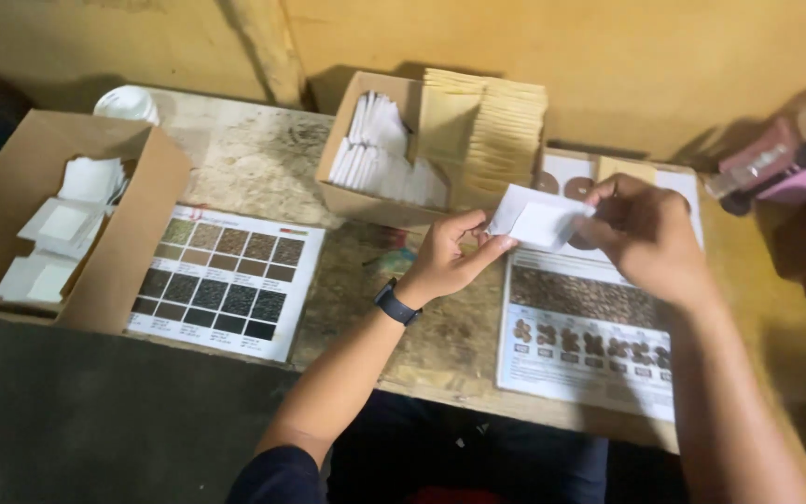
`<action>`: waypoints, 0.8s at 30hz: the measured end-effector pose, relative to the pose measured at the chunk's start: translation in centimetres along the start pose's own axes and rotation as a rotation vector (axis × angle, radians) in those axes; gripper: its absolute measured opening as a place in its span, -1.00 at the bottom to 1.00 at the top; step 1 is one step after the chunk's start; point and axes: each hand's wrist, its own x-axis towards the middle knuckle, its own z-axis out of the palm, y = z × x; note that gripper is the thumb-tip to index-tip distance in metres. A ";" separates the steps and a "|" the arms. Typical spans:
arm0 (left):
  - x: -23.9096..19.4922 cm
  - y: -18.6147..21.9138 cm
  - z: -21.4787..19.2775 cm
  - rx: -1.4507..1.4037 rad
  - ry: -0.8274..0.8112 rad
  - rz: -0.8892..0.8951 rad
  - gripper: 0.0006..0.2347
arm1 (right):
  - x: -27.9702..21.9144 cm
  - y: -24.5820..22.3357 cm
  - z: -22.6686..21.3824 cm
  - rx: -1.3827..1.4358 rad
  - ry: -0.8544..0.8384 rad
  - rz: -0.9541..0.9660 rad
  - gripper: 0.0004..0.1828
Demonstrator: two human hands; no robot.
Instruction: The person places white envelopes inside larger paper envelopes by hand and organizes the finished packages into a cardboard box.
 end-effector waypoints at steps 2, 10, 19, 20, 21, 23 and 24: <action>0.0 -0.2 1.3 -0.064 -0.060 -0.056 -0.85 | -2.3 -0.1 -0.4 0.083 -0.035 0.032 -0.78; -0.1 -1.6 6.6 -0.173 -0.071 -0.252 -0.77 | -6.3 5.2 2.2 0.414 0.038 0.016 -0.84; 0.4 -3.3 9.4 -0.089 0.034 -0.284 -0.82 | -6.1 11.9 4.2 0.612 0.067 0.047 -0.87; 0.1 -4.0 9.5 -0.139 0.054 -0.307 -0.84 | -6.1 12.1 4.2 0.599 0.074 0.050 -0.87; -0.2 -4.8 9.5 -0.190 0.075 -0.330 -0.86 | -6.1 12.2 4.3 0.586 0.081 0.053 -0.86; -0.4 -5.6 9.6 -0.185 0.091 -0.328 -0.87 | -6.0 11.5 4.1 0.569 0.079 0.072 -0.82; -0.6 -6.0 9.7 -0.180 0.112 -0.320 -0.88 | -5.9 11.1 4.0 0.548 0.073 0.086 -0.77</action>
